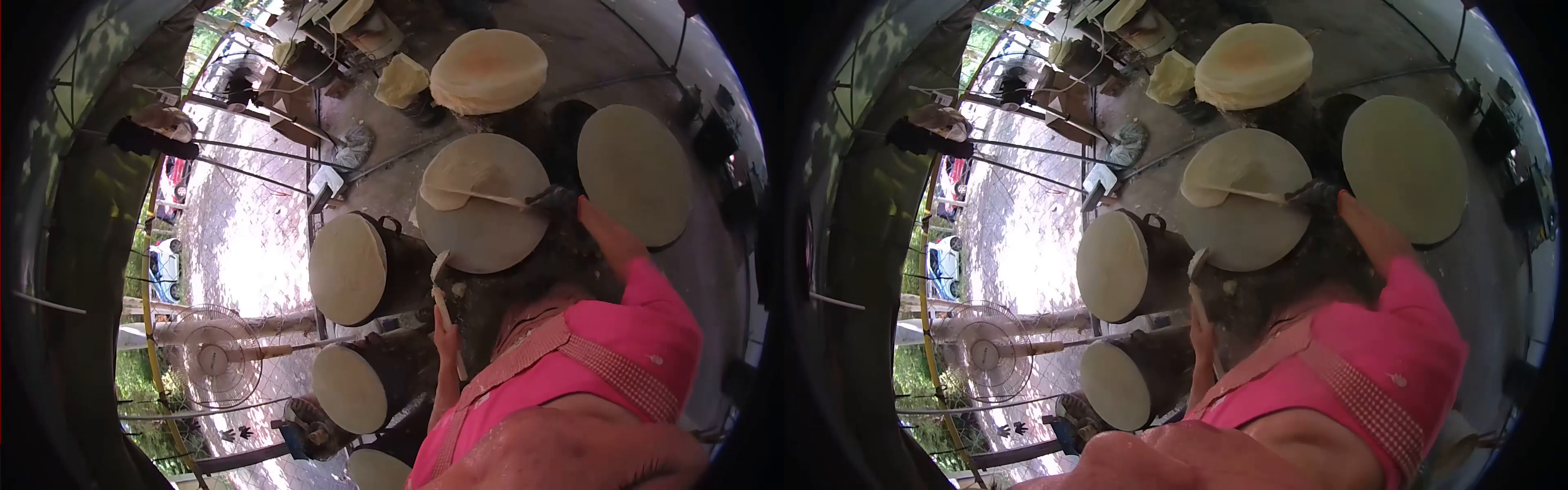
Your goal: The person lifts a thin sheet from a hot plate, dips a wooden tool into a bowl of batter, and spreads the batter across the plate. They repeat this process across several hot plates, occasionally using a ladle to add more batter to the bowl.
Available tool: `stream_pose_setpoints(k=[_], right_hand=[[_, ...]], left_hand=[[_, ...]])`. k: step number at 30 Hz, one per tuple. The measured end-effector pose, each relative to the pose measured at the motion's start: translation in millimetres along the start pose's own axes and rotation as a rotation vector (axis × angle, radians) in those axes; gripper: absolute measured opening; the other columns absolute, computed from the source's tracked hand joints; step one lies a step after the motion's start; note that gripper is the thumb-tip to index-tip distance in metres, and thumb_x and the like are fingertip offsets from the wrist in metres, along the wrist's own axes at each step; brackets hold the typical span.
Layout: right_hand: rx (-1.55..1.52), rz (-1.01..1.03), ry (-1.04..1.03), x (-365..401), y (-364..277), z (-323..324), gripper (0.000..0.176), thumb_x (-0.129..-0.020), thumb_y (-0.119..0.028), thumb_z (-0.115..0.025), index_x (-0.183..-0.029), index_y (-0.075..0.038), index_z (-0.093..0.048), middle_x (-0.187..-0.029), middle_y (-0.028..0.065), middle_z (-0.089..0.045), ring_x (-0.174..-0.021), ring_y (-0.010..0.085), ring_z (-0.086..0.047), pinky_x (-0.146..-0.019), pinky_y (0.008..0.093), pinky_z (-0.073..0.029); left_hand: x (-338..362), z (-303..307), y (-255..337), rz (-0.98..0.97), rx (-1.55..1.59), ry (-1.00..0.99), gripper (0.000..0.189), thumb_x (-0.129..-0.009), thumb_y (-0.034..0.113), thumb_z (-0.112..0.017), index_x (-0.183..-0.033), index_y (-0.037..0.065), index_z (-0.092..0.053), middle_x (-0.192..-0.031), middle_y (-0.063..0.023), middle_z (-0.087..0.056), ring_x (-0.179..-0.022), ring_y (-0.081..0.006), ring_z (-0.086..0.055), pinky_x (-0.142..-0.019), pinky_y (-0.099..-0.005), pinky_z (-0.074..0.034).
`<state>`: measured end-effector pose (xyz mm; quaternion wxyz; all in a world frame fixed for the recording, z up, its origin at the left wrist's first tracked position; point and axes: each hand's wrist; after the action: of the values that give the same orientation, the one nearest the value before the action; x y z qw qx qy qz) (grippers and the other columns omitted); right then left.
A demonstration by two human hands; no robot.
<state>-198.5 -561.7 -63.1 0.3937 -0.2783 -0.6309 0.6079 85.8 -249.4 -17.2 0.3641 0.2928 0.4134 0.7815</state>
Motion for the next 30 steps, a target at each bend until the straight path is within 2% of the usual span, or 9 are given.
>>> stream_pose_setpoints(k=[6, 8, 9, 12, 16, 20, 22, 25, 30], right_hand=[[-0.086, -0.496, 0.006, -61, -13, 23, 0.036, -0.074, -0.025, -0.062, -0.104, -0.006, -0.056, -0.099, 0.006, -0.059, -0.086, 0.0135, -0.055, -0.078, 0.0275, -0.042], [0.99, 0.706, -0.322, -68, 47, 11, 0.026, -0.075, -0.018, -0.06, -0.097, -0.005, -0.061, -0.087, 0.0058, -0.062, -0.075, 0.0121, -0.058, -0.072, 0.0285, -0.046], [0.994, 0.713, -0.338, -63, 43, 14, 0.026, -0.075, -0.018, -0.06, -0.097, -0.005, -0.061, -0.087, 0.0058, -0.062, -0.075, 0.0121, -0.058, -0.072, 0.0285, -0.046], [-0.027, -0.18, -0.313, -36, -8, 35, 0.034, -0.071, -0.029, -0.064, -0.087, 0.001, -0.062, -0.083, 0.008, -0.062, -0.073, 0.0085, -0.055, -0.068, 0.0257, -0.045], [-0.104, -0.568, 0.053, -77, -71, 27, 0.033, -0.071, -0.03, -0.064, -0.081, 0.002, -0.063, -0.082, 0.0089, -0.062, -0.077, 0.008, -0.054, -0.068, 0.026, -0.045], [0.078, -0.161, -0.564, -106, 55, 38, 0.04, -0.07, -0.027, -0.066, -0.101, -0.004, -0.058, -0.096, 0.0063, -0.059, -0.086, 0.0117, -0.054, -0.077, 0.0272, -0.043], [0.609, 0.578, -0.738, -79, 44, 47, 0.033, -0.077, -0.024, -0.059, -0.105, -0.006, -0.056, -0.103, 0.0064, -0.058, -0.088, 0.0151, -0.055, -0.078, 0.0278, -0.043], [0.407, 0.186, -0.396, -66, -36, 33, 0.027, -0.079, -0.011, -0.051, -0.105, -0.011, -0.056, -0.101, 0.0074, -0.057, -0.086, 0.019, -0.056, -0.079, 0.0268, -0.044], [1.021, 0.541, -0.825, -136, -41, 14, 0.025, -0.082, -0.014, -0.048, -0.105, -0.012, -0.057, -0.104, 0.0061, -0.057, -0.086, 0.014, -0.055, -0.078, 0.0265, -0.042]], left_hand=[[3, -5, 5, 0.211, 0.216, -0.039, 0.068, -0.069, 0.0, -0.043, -0.132, 0.019, -0.026, -0.058, 0.0011, -0.043, -0.042, -0.0066, -0.04, -0.038, -0.0201, -0.032], [4, -8, 2, 0.218, 0.221, -0.004, 0.067, -0.07, -0.001, -0.043, -0.131, 0.019, -0.026, -0.057, 0.0014, -0.042, -0.04, -0.0062, -0.038, -0.037, -0.0201, -0.031], [5, -11, 2, 0.224, 0.232, 0.008, 0.067, -0.07, -0.001, -0.043, -0.131, 0.019, -0.026, -0.057, 0.0014, -0.042, -0.04, -0.0062, -0.038, -0.037, -0.0201, -0.031], [15, -11, 5, 0.248, 0.301, 0.037, 0.067, -0.07, -0.002, -0.042, -0.132, 0.019, -0.025, -0.057, 0.0008, -0.042, -0.039, -0.0066, -0.038, -0.035, -0.0208, -0.031], [36, -10, 11, 0.415, 0.427, 0.043, 0.066, -0.072, -0.001, -0.042, -0.131, 0.02, -0.022, -0.055, 0.0003, -0.038, -0.037, -0.0088, -0.036, -0.032, -0.0226, -0.03], [52, -5, -1, 0.7, 0.687, 0.036, 0.061, -0.076, 0.001, -0.044, -0.127, 0.023, -0.019, -0.052, 0.0003, -0.03, -0.035, -0.01, -0.031, -0.03, -0.0239, -0.027], [62, -6, -6, 0.72, 0.774, 0.048, 0.058, -0.077, 0.002, -0.044, -0.126, 0.023, -0.02, -0.052, 0.0003, -0.029, -0.035, -0.0099, -0.031, -0.03, -0.024, -0.027], [84, -5, -20, 0.744, 0.907, 0.075, 0.054, -0.078, 0.002, -0.044, -0.123, 0.023, -0.023, -0.051, 0.0003, -0.028, -0.036, -0.0097, -0.03, -0.03, -0.0237, -0.026], [106, 1, -38, 0.812, 0.969, 0.121, 0.048, -0.079, 0.003, -0.045, -0.118, 0.023, -0.025, -0.052, 0.0003, -0.028, -0.036, -0.0095, -0.03, -0.031, -0.0227, -0.025]])
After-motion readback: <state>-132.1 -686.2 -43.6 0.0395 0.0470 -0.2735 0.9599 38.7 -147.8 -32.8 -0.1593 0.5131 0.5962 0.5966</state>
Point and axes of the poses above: each hand's wrist, its own x-axis away from the middle knuckle, its own z-axis out of the back of the hand, y = z × x
